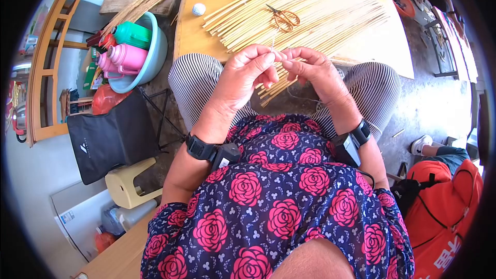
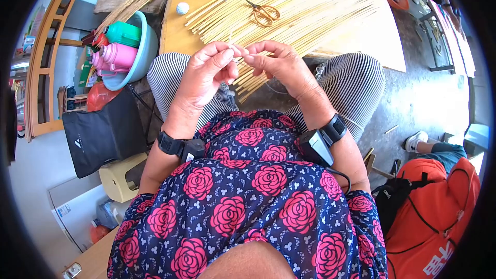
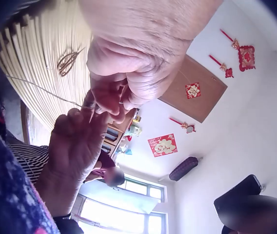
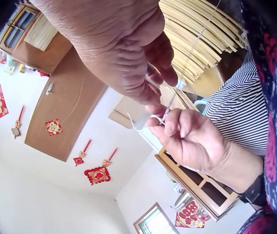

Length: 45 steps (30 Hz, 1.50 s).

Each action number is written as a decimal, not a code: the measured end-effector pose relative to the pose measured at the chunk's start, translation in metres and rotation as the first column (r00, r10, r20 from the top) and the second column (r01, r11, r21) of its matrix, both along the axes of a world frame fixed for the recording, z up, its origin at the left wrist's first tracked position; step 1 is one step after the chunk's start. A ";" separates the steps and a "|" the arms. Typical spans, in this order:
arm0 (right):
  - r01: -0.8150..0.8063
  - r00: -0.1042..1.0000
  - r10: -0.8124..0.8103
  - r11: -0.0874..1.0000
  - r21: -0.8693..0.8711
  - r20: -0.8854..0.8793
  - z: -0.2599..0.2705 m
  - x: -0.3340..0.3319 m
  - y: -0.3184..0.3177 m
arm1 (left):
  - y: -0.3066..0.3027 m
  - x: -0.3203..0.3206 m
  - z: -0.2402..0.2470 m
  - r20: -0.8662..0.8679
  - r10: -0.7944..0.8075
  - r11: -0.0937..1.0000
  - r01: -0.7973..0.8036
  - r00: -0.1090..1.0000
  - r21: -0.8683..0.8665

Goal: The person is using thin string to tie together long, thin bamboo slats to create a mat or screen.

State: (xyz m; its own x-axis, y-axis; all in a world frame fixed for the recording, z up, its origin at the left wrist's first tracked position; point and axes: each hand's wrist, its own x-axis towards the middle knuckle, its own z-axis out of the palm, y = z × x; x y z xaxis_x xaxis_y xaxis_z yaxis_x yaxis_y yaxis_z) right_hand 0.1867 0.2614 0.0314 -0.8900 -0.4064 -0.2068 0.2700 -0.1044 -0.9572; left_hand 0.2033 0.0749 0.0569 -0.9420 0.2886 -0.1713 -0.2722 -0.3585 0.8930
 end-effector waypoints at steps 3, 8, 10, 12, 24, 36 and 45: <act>0.012 0.999 -0.010 0.998 -0.061 0.040 0.003 0.000 0.006 | -0.005 0.001 0.005 -0.010 -0.007 0.990 0.005 1.000 -0.138; -0.014 1.000 0.016 0.996 -0.084 0.025 -0.007 -0.005 0.015 | -0.012 0.000 -0.005 -0.057 -0.142 0.963 0.125 0.988 -0.239; -0.099 0.992 0.113 0.972 -0.211 0.051 -0.007 -0.003 0.013 | -0.009 0.000 -0.005 -0.034 -0.163 0.958 0.150 0.986 -0.245; -0.112 0.992 0.121 0.960 -0.258 0.021 -0.006 -0.003 0.010 | -0.009 -0.001 -0.009 -0.011 -0.171 0.953 0.163 0.985 -0.255; 0.016 0.996 -0.021 0.999 -0.052 -0.092 -0.007 -0.003 0.004 | 0.003 0.002 -0.014 0.068 -0.100 0.959 0.114 0.993 -0.260; 0.024 0.998 -0.015 0.990 0.138 -0.067 -0.005 -0.006 0.010 | -0.003 0.000 -0.021 0.079 -0.068 0.973 0.083 0.995 -0.213; 0.319 0.886 -0.388 0.908 -0.272 -0.255 -0.006 -0.009 -0.002 | -0.005 0.001 -0.019 0.061 -0.047 0.973 0.059 0.997 -0.221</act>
